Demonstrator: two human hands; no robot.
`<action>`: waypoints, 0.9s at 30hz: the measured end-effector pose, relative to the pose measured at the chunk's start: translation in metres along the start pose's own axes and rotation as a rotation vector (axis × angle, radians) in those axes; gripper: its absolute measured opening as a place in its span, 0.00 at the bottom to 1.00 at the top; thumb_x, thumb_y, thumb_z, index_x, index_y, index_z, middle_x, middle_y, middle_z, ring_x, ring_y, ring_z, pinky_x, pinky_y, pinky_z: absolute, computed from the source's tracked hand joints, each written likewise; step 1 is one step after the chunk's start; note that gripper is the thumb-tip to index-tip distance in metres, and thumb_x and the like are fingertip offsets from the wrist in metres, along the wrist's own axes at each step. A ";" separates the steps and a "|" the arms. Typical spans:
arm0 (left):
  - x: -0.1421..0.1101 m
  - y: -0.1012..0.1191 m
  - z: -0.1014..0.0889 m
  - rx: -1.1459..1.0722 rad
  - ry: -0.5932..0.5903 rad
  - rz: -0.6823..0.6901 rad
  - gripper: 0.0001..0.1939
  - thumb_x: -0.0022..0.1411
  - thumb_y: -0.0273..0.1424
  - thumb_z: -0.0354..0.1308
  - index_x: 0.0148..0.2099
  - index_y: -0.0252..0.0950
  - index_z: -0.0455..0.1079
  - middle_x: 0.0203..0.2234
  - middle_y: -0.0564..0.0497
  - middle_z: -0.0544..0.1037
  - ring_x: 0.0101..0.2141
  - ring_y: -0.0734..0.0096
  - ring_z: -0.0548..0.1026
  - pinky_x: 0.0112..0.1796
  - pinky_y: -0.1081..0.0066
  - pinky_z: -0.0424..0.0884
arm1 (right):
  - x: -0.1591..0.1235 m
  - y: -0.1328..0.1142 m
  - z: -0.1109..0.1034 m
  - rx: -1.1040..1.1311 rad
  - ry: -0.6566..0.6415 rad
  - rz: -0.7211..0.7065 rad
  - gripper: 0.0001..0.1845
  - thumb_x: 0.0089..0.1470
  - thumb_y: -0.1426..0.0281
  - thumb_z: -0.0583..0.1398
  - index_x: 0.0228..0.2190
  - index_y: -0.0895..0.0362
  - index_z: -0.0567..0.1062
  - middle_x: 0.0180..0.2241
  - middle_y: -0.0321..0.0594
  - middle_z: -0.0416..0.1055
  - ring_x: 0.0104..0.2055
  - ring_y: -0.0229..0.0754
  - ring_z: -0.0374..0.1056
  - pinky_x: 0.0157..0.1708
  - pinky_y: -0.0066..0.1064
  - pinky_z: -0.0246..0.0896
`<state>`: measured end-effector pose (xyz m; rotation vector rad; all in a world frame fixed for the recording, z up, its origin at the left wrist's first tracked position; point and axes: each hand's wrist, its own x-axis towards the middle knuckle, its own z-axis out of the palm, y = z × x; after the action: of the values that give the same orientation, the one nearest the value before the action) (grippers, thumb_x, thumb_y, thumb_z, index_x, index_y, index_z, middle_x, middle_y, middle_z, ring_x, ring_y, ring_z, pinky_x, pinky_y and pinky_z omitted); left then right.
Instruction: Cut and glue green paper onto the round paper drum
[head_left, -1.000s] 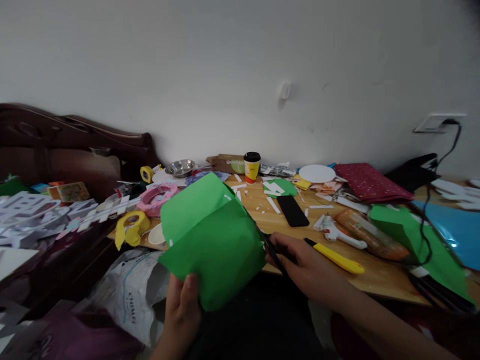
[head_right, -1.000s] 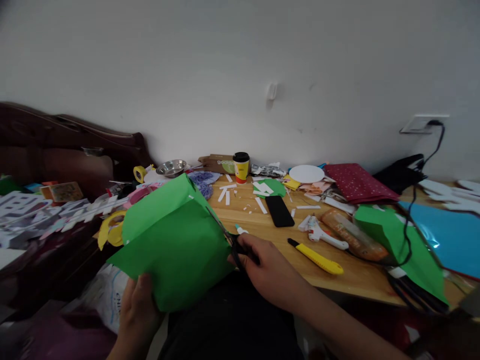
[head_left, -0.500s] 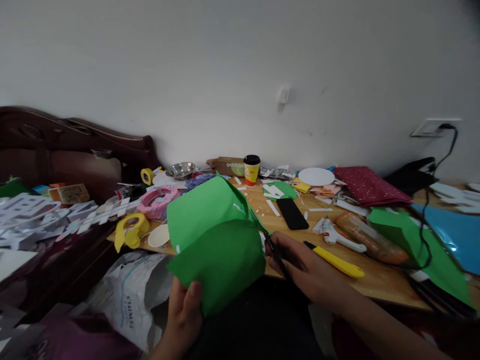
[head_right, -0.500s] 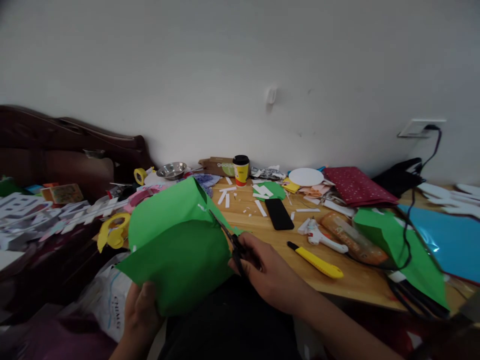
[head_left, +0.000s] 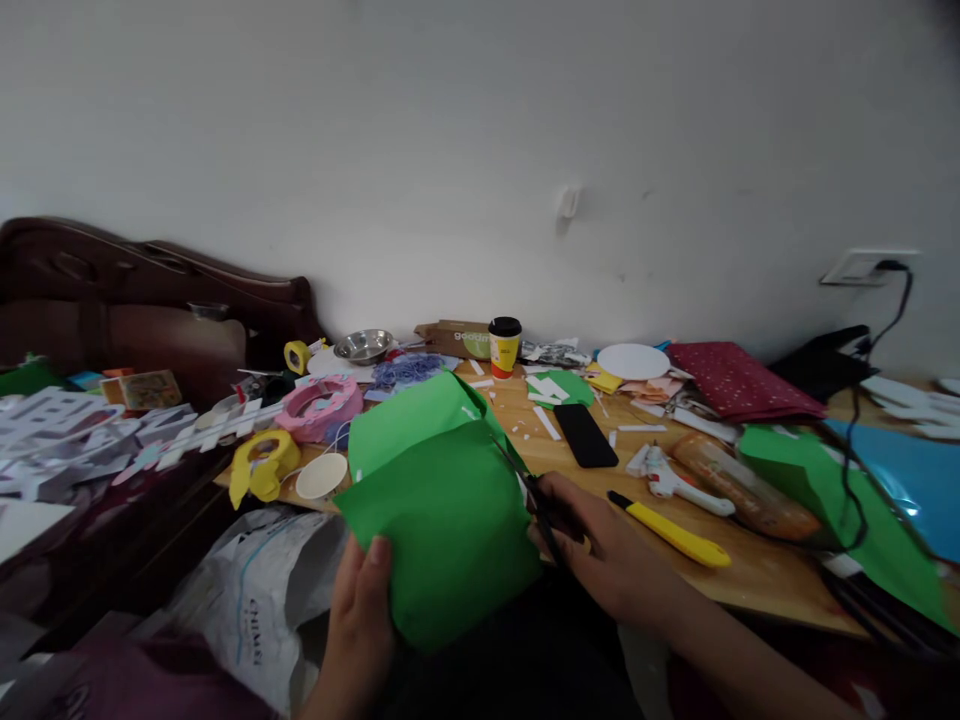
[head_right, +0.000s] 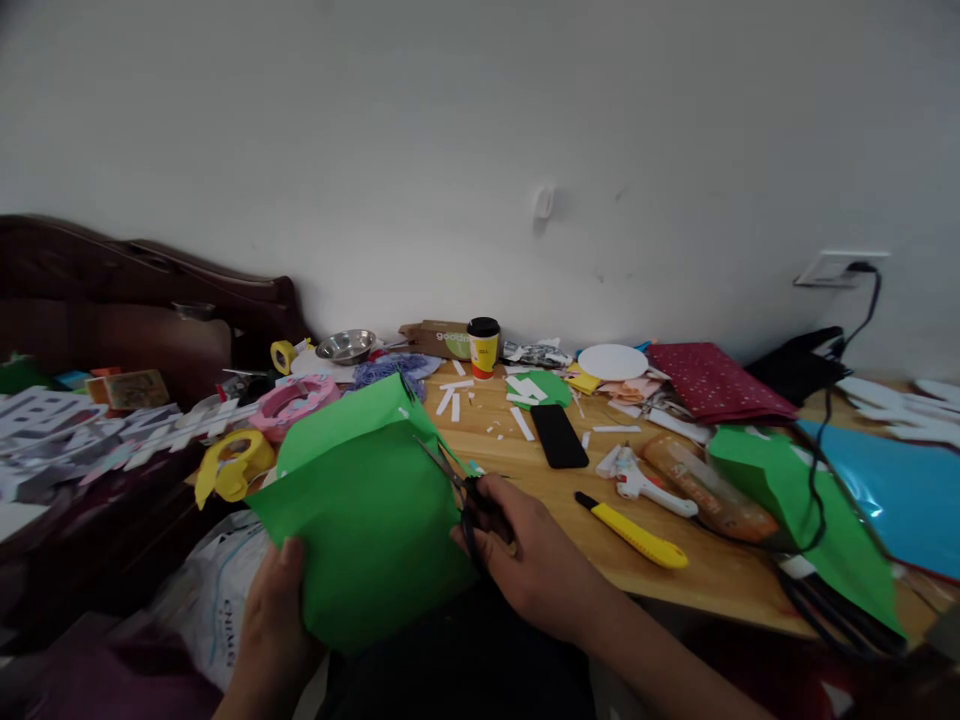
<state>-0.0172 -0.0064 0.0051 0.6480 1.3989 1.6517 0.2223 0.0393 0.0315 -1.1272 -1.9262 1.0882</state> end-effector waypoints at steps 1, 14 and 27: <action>0.002 -0.003 -0.003 0.024 -0.011 0.023 0.35 0.52 0.55 0.66 0.53 0.35 0.76 0.46 0.43 0.82 0.52 0.46 0.76 0.49 0.60 0.75 | 0.001 -0.001 -0.001 0.016 -0.002 0.003 0.16 0.64 0.55 0.56 0.37 0.55 0.69 0.35 0.40 0.69 0.36 0.42 0.64 0.35 0.32 0.60; -0.003 -0.024 -0.008 0.169 0.038 0.193 0.28 0.56 0.55 0.63 0.48 0.38 0.77 0.43 0.45 0.82 0.52 0.47 0.76 0.52 0.59 0.73 | 0.006 0.015 0.009 0.114 0.066 -0.011 0.10 0.64 0.61 0.55 0.35 0.54 0.67 0.32 0.36 0.65 0.34 0.41 0.60 0.34 0.32 0.57; -0.012 -0.017 -0.001 0.250 -0.009 0.245 0.35 0.52 0.64 0.61 0.43 0.36 0.77 0.37 0.44 0.81 0.40 0.55 0.77 0.43 0.63 0.72 | 0.005 0.019 0.008 0.159 0.059 -0.001 0.05 0.64 0.65 0.55 0.36 0.53 0.66 0.33 0.35 0.64 0.35 0.39 0.59 0.34 0.31 0.57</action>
<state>-0.0074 -0.0167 -0.0103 1.0023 1.5843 1.6696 0.2212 0.0465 0.0115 -1.0583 -1.7615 1.1724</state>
